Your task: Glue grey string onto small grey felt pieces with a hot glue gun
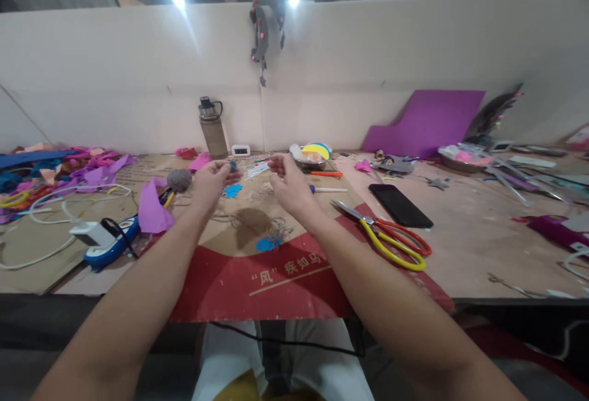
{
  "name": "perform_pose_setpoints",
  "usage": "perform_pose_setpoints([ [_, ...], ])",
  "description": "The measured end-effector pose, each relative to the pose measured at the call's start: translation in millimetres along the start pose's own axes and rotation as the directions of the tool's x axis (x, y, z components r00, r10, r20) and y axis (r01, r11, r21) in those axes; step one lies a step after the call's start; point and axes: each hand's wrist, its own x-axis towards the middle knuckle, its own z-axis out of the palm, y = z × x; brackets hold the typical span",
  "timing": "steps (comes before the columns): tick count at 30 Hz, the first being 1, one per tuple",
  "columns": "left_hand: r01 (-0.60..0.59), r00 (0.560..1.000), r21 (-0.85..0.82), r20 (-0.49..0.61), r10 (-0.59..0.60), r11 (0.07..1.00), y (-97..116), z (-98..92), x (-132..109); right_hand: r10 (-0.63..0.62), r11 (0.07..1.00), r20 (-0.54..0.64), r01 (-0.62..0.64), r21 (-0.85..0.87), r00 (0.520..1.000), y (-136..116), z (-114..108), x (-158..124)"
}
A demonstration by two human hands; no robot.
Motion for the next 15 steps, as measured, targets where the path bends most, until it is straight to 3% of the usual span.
perform_pose_setpoints([
  [2, -0.024, 0.992, 0.08, 0.126, 0.014, 0.996, -5, 10.6, -13, 0.045, 0.992, 0.034, -0.048, 0.119, 0.998, 3, 12, -4],
  [5, -0.118, 0.974, 0.238, 0.215, 0.066, 0.964, -6, 17.0, -25, 0.129, 0.955, 0.099, -0.15, 0.256, 0.987, 5, 26, -9],
  [10, -0.221, 0.974, 0.35, 0.125, 0.188, 0.91, -1, 15.1, -26, 0.274, 0.843, 0.183, -0.328, 0.427, 0.944, 2, 31, -12],
  [15, -0.135, 0.984, 0.312, 0.157, 0.089, 0.94, -9, 13.2, -20, 0.382, 0.761, 0.235, -0.449, 0.469, 0.894, 1, 30, -10],
])
